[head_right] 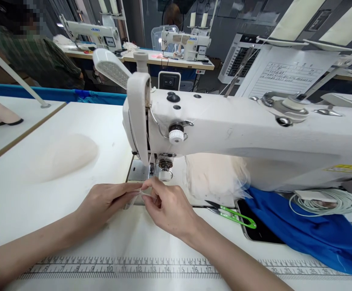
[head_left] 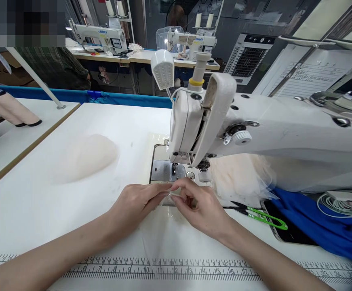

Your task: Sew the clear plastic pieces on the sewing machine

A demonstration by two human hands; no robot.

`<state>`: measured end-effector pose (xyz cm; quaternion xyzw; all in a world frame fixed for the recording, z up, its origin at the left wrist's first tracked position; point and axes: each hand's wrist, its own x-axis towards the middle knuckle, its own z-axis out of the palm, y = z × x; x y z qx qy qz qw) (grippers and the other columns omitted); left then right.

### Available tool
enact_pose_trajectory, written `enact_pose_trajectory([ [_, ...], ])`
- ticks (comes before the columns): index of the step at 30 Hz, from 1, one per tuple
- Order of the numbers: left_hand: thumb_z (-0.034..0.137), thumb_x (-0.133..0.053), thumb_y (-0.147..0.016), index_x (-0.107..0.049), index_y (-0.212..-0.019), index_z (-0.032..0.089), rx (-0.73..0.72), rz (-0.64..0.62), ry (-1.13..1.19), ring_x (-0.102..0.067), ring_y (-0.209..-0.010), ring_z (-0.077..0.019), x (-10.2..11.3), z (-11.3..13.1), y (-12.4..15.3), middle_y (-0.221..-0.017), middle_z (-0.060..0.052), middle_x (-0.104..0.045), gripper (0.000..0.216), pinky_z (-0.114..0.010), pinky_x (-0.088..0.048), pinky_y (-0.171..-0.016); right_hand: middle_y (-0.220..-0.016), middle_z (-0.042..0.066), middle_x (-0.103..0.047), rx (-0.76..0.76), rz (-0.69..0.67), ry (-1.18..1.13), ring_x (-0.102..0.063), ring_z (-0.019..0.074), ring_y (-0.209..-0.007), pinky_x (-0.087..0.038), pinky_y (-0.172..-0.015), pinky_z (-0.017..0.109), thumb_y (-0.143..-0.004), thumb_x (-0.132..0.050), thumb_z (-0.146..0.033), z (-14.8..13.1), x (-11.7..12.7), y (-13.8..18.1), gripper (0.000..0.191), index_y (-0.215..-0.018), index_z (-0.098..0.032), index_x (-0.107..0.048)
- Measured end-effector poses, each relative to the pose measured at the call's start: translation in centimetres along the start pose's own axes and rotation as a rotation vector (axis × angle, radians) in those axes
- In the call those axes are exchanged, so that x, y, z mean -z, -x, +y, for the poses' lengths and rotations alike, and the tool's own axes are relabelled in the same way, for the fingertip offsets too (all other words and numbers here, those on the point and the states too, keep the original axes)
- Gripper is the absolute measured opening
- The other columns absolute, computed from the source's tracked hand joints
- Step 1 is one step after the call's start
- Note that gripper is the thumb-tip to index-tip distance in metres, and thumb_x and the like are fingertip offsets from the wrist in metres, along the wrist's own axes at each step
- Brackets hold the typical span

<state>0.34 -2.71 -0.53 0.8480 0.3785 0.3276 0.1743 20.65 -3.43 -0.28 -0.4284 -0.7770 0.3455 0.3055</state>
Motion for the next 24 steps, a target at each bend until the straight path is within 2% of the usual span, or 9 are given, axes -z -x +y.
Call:
enact_pose_trajectory([
  [5,0.03,-0.046,-0.099,-0.053,-0.09,0.02,-0.027,0.057,-0.085,-0.042,-0.04,-0.0043,0.0,0.0,0.1,-0.051,0.01,-0.052,0.015,-0.013,-0.036,-0.044,-0.053,-0.01,-0.04,0.009,-0.01,-0.016,-0.04,0.0068,-0.044,-0.036,-0.046,0.019,-0.093,-0.048,-0.021,-0.3,0.1,0.0,0.011,-0.1,-0.021,-0.056],
  [9,0.028,-0.046,-0.099,-0.05,-0.091,0.021,-0.041,0.042,-0.051,-0.039,-0.042,-0.0048,-0.2,0.0,0.3,-0.051,0.011,-0.045,0.011,-0.013,-0.033,-0.045,-0.059,-0.006,-0.056,0.018,0.025,-0.04,-0.049,0.0072,-0.046,-0.041,-0.047,0.02,-0.096,-0.045,-0.024,-0.2,0.1,-0.1,0.017,-0.095,-0.021,-0.062],
  [11,0.027,-0.046,-0.098,-0.049,-0.095,0.021,-0.007,0.011,-0.016,-0.035,-0.042,-0.005,-0.3,0.1,0.4,-0.051,0.013,-0.04,0.006,-0.014,-0.031,-0.044,-0.064,-0.004,-0.062,0.115,0.103,0.02,-0.052,0.0067,-0.048,-0.043,-0.049,0.02,-0.096,-0.047,-0.022,0.0,0.2,0.0,0.017,-0.092,-0.021,-0.064],
  [13,0.022,-0.045,-0.096,-0.048,-0.103,0.022,0.062,-0.035,0.024,-0.032,-0.041,-0.0056,-0.3,0.2,0.4,-0.051,0.014,-0.035,0.007,-0.014,-0.03,-0.043,-0.06,-0.005,-0.062,0.306,0.186,0.196,-0.052,0.0068,-0.047,-0.041,-0.047,0.021,-0.095,-0.05,-0.017,0.3,0.4,0.2,0.016,-0.093,-0.021,-0.065],
  [16,0.018,-0.045,-0.095,-0.051,-0.115,0.023,0.092,-0.099,0.071,-0.041,-0.042,-0.0056,-0.3,0.4,0.3,-0.052,0.013,-0.046,0.022,-0.014,-0.036,-0.044,-0.056,-0.004,-0.061,0.64,0.18,0.509,-0.053,0.0095,-0.047,-0.035,-0.042,0.026,-0.091,-0.051,-0.01,0.4,1.1,0.5,0.02,-0.099,-0.021,-0.066],
  [18,0.019,-0.047,-0.096,-0.059,-0.11,0.022,0.011,-0.081,0.09,-0.056,-0.05,-0.0058,-0.3,0.4,0.4,-0.064,0.007,-0.064,0.019,-0.014,-0.044,-0.051,-0.058,-0.002,-0.064,0.789,0.137,0.631,-0.055,0.0109,-0.049,-0.034,-0.041,0.027,-0.088,-0.052,-0.007,0.1,1.7,0.7,0.023,-0.098,-0.021,-0.068],
  [20,0.02,-0.05,-0.095,-0.064,-0.099,0.019,-0.057,-0.028,0.11,-0.065,-0.062,-0.0077,-0.2,0.4,0.5,-0.079,0.001,-0.073,0.014,-0.016,-0.05,-0.059,-0.057,-0.002,-0.064,0.873,0.143,0.691,-0.054,0.0108,-0.048,-0.033,-0.04,0.027,-0.087,-0.054,-0.005,-0.3,2.1,0.8,0.022,-0.091,-0.02,-0.069],
  [22,0.018,-0.052,-0.093,-0.065,-0.092,0.018,-0.008,-0.038,0.142,-0.065,-0.061,-0.0082,0.0,0.6,0.5,-0.078,0.001,-0.073,0.014,-0.016,-0.049,-0.057,-0.053,-0.003,-0.062,0.847,0.158,0.667,-0.052,0.01,-0.045,-0.033,-0.039,0.026,-0.088,-0.053,-0.006,-0.5,2.2,0.8,0.021,-0.086,-0.02,-0.069],
  [24,0.018,-0.053,-0.092,-0.067,-0.088,0.02,0.11,-0.143,0.173,-0.058,-0.05,-0.0069,0.1,0.8,0.3,-0.067,0.004,-0.07,0.015,-0.016,-0.043,-0.048,-0.052,-0.004,-0.061,0.653,0.113,0.511,-0.051,0.0088,-0.043,-0.035,-0.041,0.025,-0.091,-0.054,-0.011,-0.5,2.1,0.7,0.019,-0.086,-0.02,-0.069],
])
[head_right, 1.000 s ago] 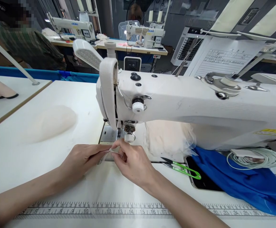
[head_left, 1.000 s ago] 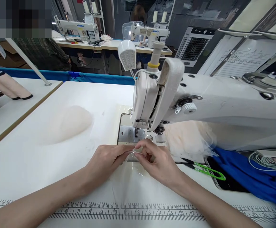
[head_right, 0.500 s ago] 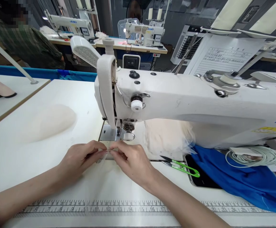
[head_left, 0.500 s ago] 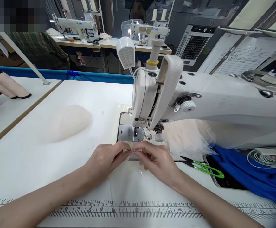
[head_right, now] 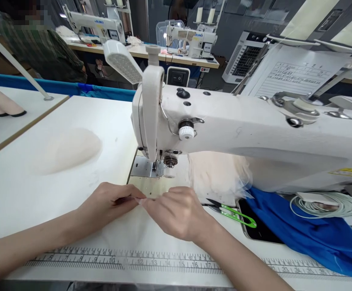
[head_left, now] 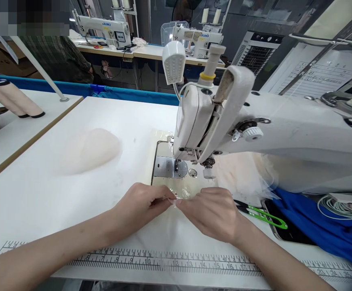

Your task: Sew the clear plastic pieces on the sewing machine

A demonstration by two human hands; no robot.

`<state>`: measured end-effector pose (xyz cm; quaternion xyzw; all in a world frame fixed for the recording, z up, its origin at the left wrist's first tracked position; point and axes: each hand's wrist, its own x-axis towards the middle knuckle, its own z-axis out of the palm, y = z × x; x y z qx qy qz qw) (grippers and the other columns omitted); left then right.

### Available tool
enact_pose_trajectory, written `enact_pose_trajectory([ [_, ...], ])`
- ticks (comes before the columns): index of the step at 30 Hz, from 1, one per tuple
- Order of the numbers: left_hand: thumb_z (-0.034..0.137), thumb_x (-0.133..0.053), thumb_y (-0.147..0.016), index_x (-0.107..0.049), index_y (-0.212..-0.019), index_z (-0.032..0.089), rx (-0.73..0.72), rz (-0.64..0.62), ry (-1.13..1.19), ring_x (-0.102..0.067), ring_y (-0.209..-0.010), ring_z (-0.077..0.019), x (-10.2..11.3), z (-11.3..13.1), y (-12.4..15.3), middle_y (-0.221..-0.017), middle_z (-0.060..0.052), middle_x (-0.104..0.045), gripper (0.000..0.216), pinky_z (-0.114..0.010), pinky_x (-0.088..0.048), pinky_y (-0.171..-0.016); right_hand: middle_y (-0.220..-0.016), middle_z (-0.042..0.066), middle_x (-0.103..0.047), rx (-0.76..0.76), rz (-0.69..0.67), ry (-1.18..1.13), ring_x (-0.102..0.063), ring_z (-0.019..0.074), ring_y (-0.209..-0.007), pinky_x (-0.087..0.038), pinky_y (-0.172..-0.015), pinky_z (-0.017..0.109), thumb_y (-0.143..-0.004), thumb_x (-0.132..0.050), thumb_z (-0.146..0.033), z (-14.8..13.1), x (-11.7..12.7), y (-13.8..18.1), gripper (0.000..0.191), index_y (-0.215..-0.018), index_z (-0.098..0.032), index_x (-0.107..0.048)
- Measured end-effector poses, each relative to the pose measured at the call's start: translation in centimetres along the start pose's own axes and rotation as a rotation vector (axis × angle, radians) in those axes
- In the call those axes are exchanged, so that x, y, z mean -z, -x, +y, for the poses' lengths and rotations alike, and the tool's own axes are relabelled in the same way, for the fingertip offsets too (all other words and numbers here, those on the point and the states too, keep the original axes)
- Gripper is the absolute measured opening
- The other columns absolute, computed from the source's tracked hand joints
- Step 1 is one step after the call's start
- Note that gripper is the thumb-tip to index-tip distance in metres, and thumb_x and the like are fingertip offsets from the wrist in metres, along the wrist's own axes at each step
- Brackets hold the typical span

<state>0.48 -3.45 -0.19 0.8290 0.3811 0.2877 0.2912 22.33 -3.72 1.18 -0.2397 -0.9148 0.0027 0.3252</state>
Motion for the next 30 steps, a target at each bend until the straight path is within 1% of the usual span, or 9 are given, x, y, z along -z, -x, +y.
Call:
enact_pose_trajectory([
  [2,0.018,-0.053,-0.09,-0.069,-0.082,0.021,0.098,-0.092,-0.05,-0.049,-0.043,-0.0068,0.0,0.1,-0.2,-0.055,0.006,-0.062,0.018,-0.018,-0.035,-0.043,-0.054,-0.005,-0.061,-0.288,-0.101,-0.219,-0.05,0.0076,-0.044,-0.038,-0.045,0.022,-0.092,-0.055,-0.019,0.1,-0.5,-0.1,0.015,-0.087,-0.02,-0.069],
  [5,0.021,-0.057,-0.088,-0.068,-0.08,0.02,0.108,-0.058,-0.297,-0.044,-0.041,-0.0089,-0.3,-0.3,-0.6,-0.047,0.006,-0.053,0.013,-0.021,-0.029,-0.044,-0.054,-0.006,-0.056,-0.603,-0.203,-0.345,-0.047,0.0076,-0.045,-0.038,-0.048,0.021,-0.091,-0.056,-0.022,0.6,-1.6,-0.3,0.016,-0.081,-0.021,-0.068],
  [8,0.023,-0.062,-0.084,-0.062,-0.102,0.018,0.079,0.032,-0.475,-0.051,-0.047,-0.0123,-0.6,-0.7,-0.9,-0.06,0.004,-0.06,0.018,-0.024,-0.032,-0.047,-0.053,-0.006,-0.053,-0.712,-0.184,-0.251,-0.047,0.0092,-0.048,-0.037,-0.05,0.022,-0.088,-0.057,-0.02,1.1,-2.6,-0.5,0.014,-0.081,-0.022,-0.069],
  [11,0.022,-0.059,-0.087,-0.059,-0.108,0.017,-0.108,0.121,-0.595,-0.063,-0.078,-0.0188,-0.5,-0.7,-0.9,-0.09,-0.004,-0.068,0.022,-0.031,-0.044,-0.066,-0.055,-0.005,-0.054,-0.769,-0.151,-0.188,-0.049,0.0101,-0.051,-0.036,-0.05,0.022,-0.087,-0.058,-0.024,1.5,-3.1,-0.7,0.015,-0.08,-0.024,-0.071],
  [14,0.012,-0.053,-0.091,-0.063,-0.107,0.017,-0.352,0.168,-0.764,-0.06,-0.097,-0.0212,-0.5,-0.3,-0.3,-0.103,-0.005,-0.069,0.02,-0.04,-0.041,-0.09,-0.056,-0.004,-0.053,-0.779,-0.126,-0.185,-0.049,0.0105,-0.053,-0.036,-0.052,0.023,-0.086,-0.059,-0.024,1.9,-3.4,-0.9,0.015,-0.076,-0.024,-0.071],
  [17,0.003,-0.048,-0.09,-0.065,-0.108,0.014,-0.464,0.092,-0.9,-0.058,-0.105,-0.0212,-0.8,0.1,0.7,-0.116,-0.005,-0.068,0.027,-0.043,-0.034,-0.101,-0.057,-0.004,-0.054,-0.783,-0.115,-0.18,-0.051,0.0119,-0.058,-0.04,-0.06,0.025,-0.085,-0.061,-0.023,2.2,-3.5,-1.1,0.015,-0.073,-0.022,-0.069],
  [20,0.012,-0.045,-0.096,-0.064,-0.115,0.012,-0.438,0.04,-0.921,-0.057,-0.109,-0.023,-0.9,0.2,1.1,-0.126,-0.007,-0.064,0.027,-0.044,-0.033,-0.1,-0.062,-0.002,-0.06,-0.732,-0.088,-0.046,-0.054,0.0129,-0.061,-0.04,-0.064,0.027,-0.087,-0.06,-0.022,2.3,-3.2,-0.8,0.015,-0.075,-0.021,-0.069],
  [26,0.012,-0.043,-0.098,-0.06,-0.123,0.018,-0.379,0.004,-0.82,-0.058,-0.113,-0.0224,-0.3,-0.7,-0.2,-0.125,-0.004,-0.065,0.031,-0.044,-0.031,-0.101,-0.079,0.004,-0.072,-0.351,-0.095,0.334,-0.061,0.0154,-0.07,-0.035,-0.062,0.03,-0.095,-0.049,-0.021,1.2,-2.4,0.3,0.024,-0.099,-0.02,-0.072],
  [30,0.013,-0.043,-0.098,-0.059,-0.125,0.021,-0.383,-0.011,-0.773,-0.056,-0.118,-0.0215,0.1,-1.4,-0.9,-0.128,0.0,-0.064,0.032,-0.043,-0.027,-0.105,-0.079,0.006,-0.072,-0.334,-0.192,0.375,-0.062,0.0185,-0.074,-0.033,-0.062,0.032,-0.094,-0.047,-0.019,0.7,-2.5,0.4,0.028,-0.11,-0.013,-0.069],
])
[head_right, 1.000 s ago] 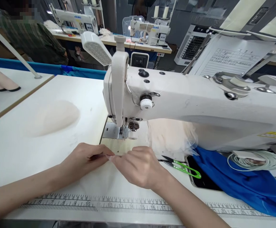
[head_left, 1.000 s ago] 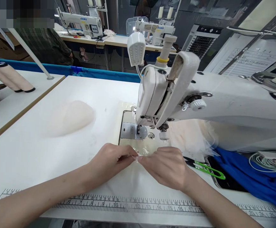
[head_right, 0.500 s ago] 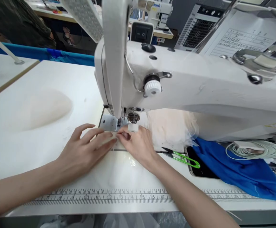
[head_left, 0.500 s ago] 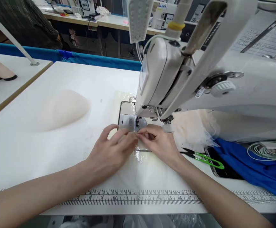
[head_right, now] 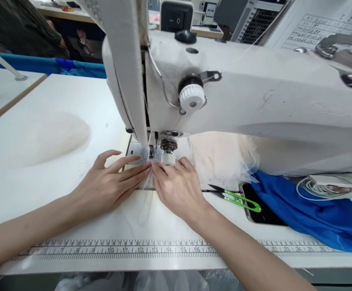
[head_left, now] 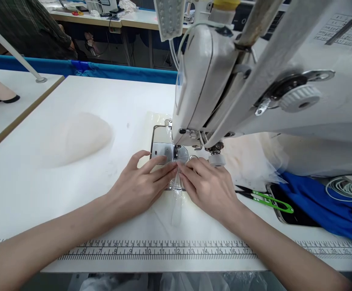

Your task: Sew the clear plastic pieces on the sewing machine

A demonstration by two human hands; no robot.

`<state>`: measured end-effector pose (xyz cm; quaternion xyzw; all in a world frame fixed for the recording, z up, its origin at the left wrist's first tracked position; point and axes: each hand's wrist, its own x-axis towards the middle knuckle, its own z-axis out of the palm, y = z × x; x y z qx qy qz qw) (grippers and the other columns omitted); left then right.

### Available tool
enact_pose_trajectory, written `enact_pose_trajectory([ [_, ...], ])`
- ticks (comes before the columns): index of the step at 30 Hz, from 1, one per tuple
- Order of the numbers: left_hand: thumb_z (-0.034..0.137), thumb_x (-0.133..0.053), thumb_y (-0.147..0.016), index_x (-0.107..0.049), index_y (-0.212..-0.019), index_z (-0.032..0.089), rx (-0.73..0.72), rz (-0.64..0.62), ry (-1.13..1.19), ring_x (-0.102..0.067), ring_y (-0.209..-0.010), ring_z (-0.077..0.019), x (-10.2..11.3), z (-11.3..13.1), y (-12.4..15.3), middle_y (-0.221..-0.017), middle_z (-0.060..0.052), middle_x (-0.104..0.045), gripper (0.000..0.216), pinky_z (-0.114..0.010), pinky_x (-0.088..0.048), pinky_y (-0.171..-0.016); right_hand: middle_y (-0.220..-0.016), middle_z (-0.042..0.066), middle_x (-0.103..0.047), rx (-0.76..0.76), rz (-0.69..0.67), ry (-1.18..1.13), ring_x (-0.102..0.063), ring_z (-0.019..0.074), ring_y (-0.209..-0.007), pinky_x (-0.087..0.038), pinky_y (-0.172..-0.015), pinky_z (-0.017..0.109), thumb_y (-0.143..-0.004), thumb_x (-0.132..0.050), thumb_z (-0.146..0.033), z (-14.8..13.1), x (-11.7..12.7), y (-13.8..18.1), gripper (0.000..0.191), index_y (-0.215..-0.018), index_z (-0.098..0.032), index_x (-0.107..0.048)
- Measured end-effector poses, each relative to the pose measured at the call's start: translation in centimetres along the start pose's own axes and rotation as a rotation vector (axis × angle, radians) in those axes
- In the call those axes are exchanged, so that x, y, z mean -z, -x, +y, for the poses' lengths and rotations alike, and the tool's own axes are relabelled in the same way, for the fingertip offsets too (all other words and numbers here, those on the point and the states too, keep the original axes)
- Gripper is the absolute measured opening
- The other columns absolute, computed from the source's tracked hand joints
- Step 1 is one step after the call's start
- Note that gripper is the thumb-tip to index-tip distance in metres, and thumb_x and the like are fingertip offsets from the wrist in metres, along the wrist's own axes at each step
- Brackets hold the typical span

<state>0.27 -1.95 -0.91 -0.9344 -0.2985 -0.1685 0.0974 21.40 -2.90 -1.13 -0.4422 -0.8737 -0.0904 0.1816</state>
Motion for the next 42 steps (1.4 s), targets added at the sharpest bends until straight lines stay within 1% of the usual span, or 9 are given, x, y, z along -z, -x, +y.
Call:
enact_pose_trajectory([
  [3,0.015,-0.042,-0.099,-0.056,-0.128,0.021,0.026,0.016,-0.032,-0.055,-0.119,-0.02,-0.2,0.0,0.1,-0.127,0.0,-0.064,0.033,-0.042,-0.026,-0.107,-0.077,0.006,-0.072,-0.009,-0.039,0.063,-0.062,0.0193,-0.076,-0.033,-0.062,0.033,-0.096,-0.046,-0.023,0.1,-0.1,-0.1,0.028,-0.11,-0.014,-0.069],
  [8,0.024,-0.043,-0.1,-0.056,-0.129,0.021,0.063,0.01,-0.079,-0.054,-0.122,-0.0214,-0.3,0.1,0.0,-0.126,-0.002,-0.065,0.032,-0.044,-0.025,-0.108,-0.074,0.005,-0.071,-0.009,-0.004,0.148,-0.062,0.0187,-0.079,-0.033,-0.065,0.033,-0.097,-0.047,-0.026,0.5,-0.3,-0.1,0.029,-0.108,-0.014,-0.071],
  [12,0.026,-0.043,-0.1,-0.056,-0.13,0.02,0.069,0.009,-0.082,-0.054,-0.123,-0.0224,-0.6,-0.2,-0.2,-0.127,-0.003,-0.065,0.032,-0.045,-0.027,-0.107,-0.078,0.006,-0.072,-0.006,0.002,0.203,-0.061,0.0189,-0.081,-0.034,-0.066,0.033,-0.098,-0.046,-0.028,0.7,-0.5,-0.2,0.03,-0.11,-0.016,-0.07],
  [17,0.027,-0.047,-0.099,-0.055,-0.131,0.021,0.096,0.022,-0.076,-0.054,-0.122,-0.0227,-0.8,0.0,-0.4,-0.123,-0.004,-0.067,0.034,-0.044,-0.028,-0.107,-0.078,0.007,-0.072,-0.001,-0.004,0.219,-0.06,0.0205,-0.084,-0.034,-0.068,0.034,-0.098,-0.044,-0.026,1.0,-0.8,-0.3,0.03,-0.113,-0.016,-0.068],
  [25,0.028,-0.045,-0.1,-0.057,-0.128,0.019,0.109,0.041,-0.087,-0.055,-0.121,-0.022,-0.8,0.4,-0.7,-0.123,-0.003,-0.067,0.032,-0.043,-0.03,-0.102,-0.075,0.007,-0.071,0.0,0.008,0.235,-0.059,0.0209,-0.084,-0.033,-0.068,0.034,-0.098,-0.044,-0.027,1.1,-0.8,-0.4,0.031,-0.113,-0.017,-0.069],
  [31,0.03,-0.046,-0.1,-0.056,-0.129,0.02,0.121,0.037,-0.093,-0.053,-0.123,-0.0214,-1.0,0.4,-0.6,-0.124,-0.003,-0.066,0.033,-0.043,-0.03,-0.103,-0.078,0.007,-0.072,-0.003,0.005,0.271,-0.058,0.0207,-0.081,-0.033,-0.069,0.035,-0.099,-0.043,-0.028,1.0,-0.7,-0.4,0.032,-0.116,-0.017,-0.068],
  [37,0.031,-0.046,-0.099,-0.057,-0.127,0.021,0.14,0.029,-0.076,-0.054,-0.122,-0.0215,-1.0,0.1,-0.7,-0.127,-0.002,-0.065,0.032,-0.044,-0.03,-0.102,-0.083,0.007,-0.073,-0.017,-0.001,0.295,-0.059,0.0202,-0.087,-0.032,-0.071,0.035,-0.099,-0.045,-0.028,1.1,-0.8,-0.5,0.031,-0.118,-0.019,-0.068],
  [42,0.031,-0.044,-0.1,-0.057,-0.128,0.022,0.159,0.014,-0.053,-0.053,-0.122,-0.0224,-1.3,-0.1,-0.8,-0.129,-0.002,-0.063,0.032,-0.045,-0.029,-0.102,-0.091,0.009,-0.073,-0.008,0.028,0.331,-0.061,0.021,-0.089,-0.033,-0.073,0.036,-0.099,-0.046,-0.029,1.2,-1.1,-0.7,0.031,-0.119,-0.019,-0.067],
])
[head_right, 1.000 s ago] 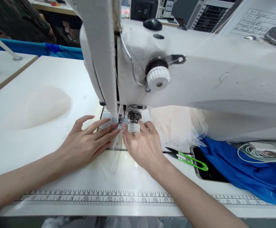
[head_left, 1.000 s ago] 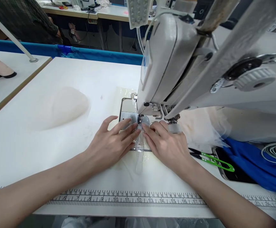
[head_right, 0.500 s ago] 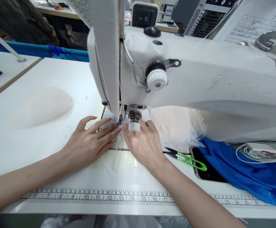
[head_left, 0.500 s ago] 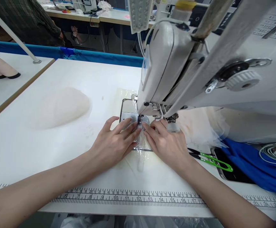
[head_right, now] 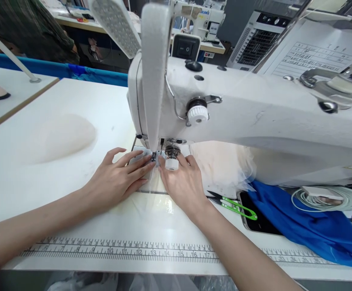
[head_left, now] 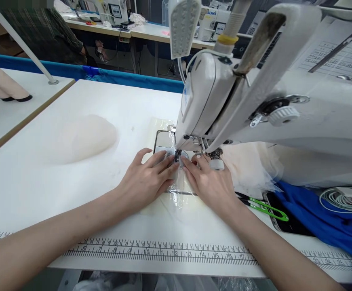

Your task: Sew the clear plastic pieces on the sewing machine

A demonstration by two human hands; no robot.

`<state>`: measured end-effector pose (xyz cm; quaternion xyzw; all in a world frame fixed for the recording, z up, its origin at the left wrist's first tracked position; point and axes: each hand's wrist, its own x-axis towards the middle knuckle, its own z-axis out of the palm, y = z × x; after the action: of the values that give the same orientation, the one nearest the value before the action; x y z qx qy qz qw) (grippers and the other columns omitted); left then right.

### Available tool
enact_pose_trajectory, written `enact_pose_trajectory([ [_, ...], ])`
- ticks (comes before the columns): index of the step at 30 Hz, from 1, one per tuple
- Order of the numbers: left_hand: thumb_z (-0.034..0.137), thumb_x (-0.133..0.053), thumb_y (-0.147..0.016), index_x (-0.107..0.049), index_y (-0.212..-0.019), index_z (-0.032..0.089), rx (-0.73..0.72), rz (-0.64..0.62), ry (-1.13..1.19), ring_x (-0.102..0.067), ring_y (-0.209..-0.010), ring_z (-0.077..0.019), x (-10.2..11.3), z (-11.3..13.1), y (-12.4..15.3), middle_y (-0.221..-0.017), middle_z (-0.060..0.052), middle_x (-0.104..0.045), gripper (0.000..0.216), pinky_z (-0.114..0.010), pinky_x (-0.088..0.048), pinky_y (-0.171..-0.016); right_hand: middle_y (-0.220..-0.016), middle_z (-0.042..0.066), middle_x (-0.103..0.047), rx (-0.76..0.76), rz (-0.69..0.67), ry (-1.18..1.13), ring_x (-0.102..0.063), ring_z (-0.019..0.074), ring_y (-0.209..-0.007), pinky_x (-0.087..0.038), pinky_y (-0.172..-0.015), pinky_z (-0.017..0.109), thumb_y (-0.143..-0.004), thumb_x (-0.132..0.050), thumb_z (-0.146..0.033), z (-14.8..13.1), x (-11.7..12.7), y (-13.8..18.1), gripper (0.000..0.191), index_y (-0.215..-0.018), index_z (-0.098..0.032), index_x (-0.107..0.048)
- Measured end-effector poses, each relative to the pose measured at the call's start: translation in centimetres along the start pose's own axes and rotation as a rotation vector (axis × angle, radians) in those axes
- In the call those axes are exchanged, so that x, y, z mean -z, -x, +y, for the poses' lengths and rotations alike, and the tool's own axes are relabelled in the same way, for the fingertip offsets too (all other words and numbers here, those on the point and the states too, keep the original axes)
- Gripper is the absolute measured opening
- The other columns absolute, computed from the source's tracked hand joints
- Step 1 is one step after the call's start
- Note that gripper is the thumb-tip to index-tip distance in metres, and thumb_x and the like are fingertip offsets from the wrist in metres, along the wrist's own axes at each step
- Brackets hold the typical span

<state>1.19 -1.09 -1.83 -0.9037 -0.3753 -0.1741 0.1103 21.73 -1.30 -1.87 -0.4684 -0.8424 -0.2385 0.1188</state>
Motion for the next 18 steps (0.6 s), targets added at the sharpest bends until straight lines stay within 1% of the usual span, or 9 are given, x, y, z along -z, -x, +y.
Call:
enact_pose_trajectory([
  [2,0.032,-0.045,-0.1,-0.057,-0.128,0.022,0.001,0.001,0.005,-0.052,-0.123,-0.0231,0.0,0.0,0.1,-0.13,-0.003,-0.063,0.032,-0.045,-0.029,-0.102,-0.091,0.009,-0.073,0.01,0.001,0.003,-0.061,0.0219,-0.089,-0.034,-0.074,0.036,-0.097,-0.049,-0.027,0.2,0.0,0.0,0.03,-0.119,-0.018,-0.067],
  [4,0.032,-0.047,-0.099,-0.058,-0.125,0.022,-0.013,0.041,0.001,-0.054,-0.119,-0.0231,0.4,0.0,0.2,-0.128,-0.003,-0.064,0.03,-0.044,-0.031,-0.1,-0.088,0.009,-0.073,0.028,-0.012,-0.025,-0.062,0.0222,-0.088,-0.036,-0.074,0.036,-0.096,-0.051,-0.023,0.5,0.5,0.1,0.028,-0.118,-0.018,-0.067],
  [7,0.036,-0.052,-0.096,-0.064,-0.113,0.022,-0.072,0.103,0.034,-0.061,-0.098,-0.0209,1.8,-0.4,0.5,-0.115,-0.003,-0.07,0.025,-0.039,-0.036,-0.088,-0.078,0.005,-0.07,-0.015,-0.07,-0.184,-0.064,0.0198,-0.077,-0.039,-0.072,0.034,-0.094,-0.052,-0.021,1.2,2.2,0.4,0.024,-0.108,-0.02,-0.071],
  [9,0.046,-0.056,-0.092,-0.065,-0.108,0.022,-0.141,0.022,0.116,-0.062,-0.083,-0.018,2.9,-0.9,0.7,-0.108,-0.003,-0.07,0.03,-0.036,-0.038,-0.079,-0.082,0.002,-0.069,-0.071,-0.198,-0.414,-0.063,0.0166,-0.07,-0.042,-0.067,0.03,-0.09,-0.059,-0.028,1.5,3.9,0.5,0.017,-0.101,-0.023,-0.072],
  [11,0.05,-0.059,-0.088,-0.064,-0.107,0.021,-0.215,-0.114,0.178,-0.063,-0.078,-0.0164,3.6,-1.3,0.9,-0.109,-0.005,-0.067,0.034,-0.034,-0.039,-0.073,-0.099,0.0,-0.067,-0.014,-0.448,-0.666,-0.063,0.0143,-0.071,-0.044,-0.06,0.026,-0.08,-0.072,-0.039,1.7,5.4,0.6,0.023,-0.099,-0.026,-0.069],
  [12,0.045,-0.059,-0.089,-0.064,-0.106,0.02,-0.243,-0.162,0.183,-0.063,-0.077,-0.0157,3.7,-1.5,0.9,-0.111,-0.005,-0.066,0.03,-0.033,-0.039,-0.071,-0.101,-0.002,-0.066,0.014,-0.522,-0.729,-0.063,0.0132,-0.07,-0.043,-0.058,0.025,-0.077,-0.075,-0.037,1.7,5.9,0.7,0.023,-0.097,-0.027,-0.067],
  [14,0.027,-0.052,-0.094,-0.064,-0.1,0.019,-0.257,-0.179,0.169,-0.061,-0.071,-0.0131,3.8,-1.6,1.1,-0.11,-0.005,-0.066,0.016,-0.03,-0.04,-0.066,-0.096,-0.004,-0.064,0.036,-0.591,-0.787,-0.061,0.0106,-0.067,-0.043,-0.056,0.023,-0.082,-0.069,-0.025,1.7,6.5,0.8,0.007,-0.087,-0.026,-0.064],
  [16,0.015,-0.042,-0.097,-0.063,-0.094,0.018,-0.216,-0.16,0.203,-0.058,-0.063,-0.0106,3.8,-1.4,1.1,-0.105,-0.004,-0.067,0.022,-0.028,-0.04,-0.063,-0.086,-0.004,-0.064,-0.003,-0.588,-0.839,-0.06,0.0093,-0.063,-0.042,-0.056,0.022,-0.088,-0.058,-0.014,1.8,6.4,0.8,0.014,-0.079,-0.024,-0.061],
  [18,0.016,-0.037,-0.099,-0.061,-0.092,0.017,-0.126,-0.166,0.28,-0.057,-0.06,-0.0104,4.1,-1.0,0.9,-0.096,-0.003,-0.068,0.025,-0.027,-0.043,-0.062,-0.073,-0.004,-0.064,-0.101,-0.571,-0.933,-0.06,0.0097,-0.058,-0.043,-0.054,0.021,-0.093,-0.048,-0.013,2.0,6.1,0.7,0.018,-0.08,-0.023,-0.058],
])
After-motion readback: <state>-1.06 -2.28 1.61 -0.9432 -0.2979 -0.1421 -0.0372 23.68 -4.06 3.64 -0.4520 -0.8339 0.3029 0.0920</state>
